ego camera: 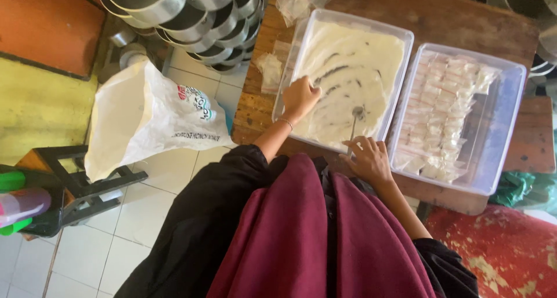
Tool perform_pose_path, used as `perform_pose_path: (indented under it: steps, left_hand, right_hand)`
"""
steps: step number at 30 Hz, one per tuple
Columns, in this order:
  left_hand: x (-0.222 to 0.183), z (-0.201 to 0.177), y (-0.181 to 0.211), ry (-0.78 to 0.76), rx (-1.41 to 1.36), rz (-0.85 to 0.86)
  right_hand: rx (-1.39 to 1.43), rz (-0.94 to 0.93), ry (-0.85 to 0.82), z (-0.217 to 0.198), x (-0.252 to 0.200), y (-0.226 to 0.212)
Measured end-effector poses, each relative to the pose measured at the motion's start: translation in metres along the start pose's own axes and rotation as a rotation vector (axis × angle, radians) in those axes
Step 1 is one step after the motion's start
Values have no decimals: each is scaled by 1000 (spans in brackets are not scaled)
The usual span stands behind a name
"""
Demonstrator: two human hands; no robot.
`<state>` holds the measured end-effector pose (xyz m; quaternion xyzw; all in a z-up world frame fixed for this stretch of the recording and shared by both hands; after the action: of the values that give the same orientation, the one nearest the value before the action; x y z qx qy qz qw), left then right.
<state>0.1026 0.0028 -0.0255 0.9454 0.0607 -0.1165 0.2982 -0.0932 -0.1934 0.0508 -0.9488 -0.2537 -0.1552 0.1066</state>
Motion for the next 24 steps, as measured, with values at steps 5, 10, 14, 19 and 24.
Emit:
perform_pose_path:
  steps: [5,10,14,19,24]
  left_hand:
    - [19,67,-21,-97,-199,-21]
    - [23,93,-20,-175,-356,-20]
    - [21,81,-16,-192,-525,8]
    - [9,65,-2,-249,-600,23]
    - [-19,33,35,-418,-934,111]
  right_hand:
    - [186,232,42,19,43,35]
    - [620,443,59,80,75,76]
    - [790,590,44,75,88,84]
    - [834,584,23,85,92,97]
    - [1060,856,44,81,78,105]
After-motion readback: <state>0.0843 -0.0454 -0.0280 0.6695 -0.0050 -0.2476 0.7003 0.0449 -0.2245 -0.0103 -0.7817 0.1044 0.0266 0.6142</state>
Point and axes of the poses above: each hand's wrist, its own x-axis towards the middle knuckle, its own z-axis out of the palm, y = z × x, the point moved 10 cm from there along x, towards the middle knuckle, and after that the axes turned 3 degrees about -z, right-handed, at the moved point
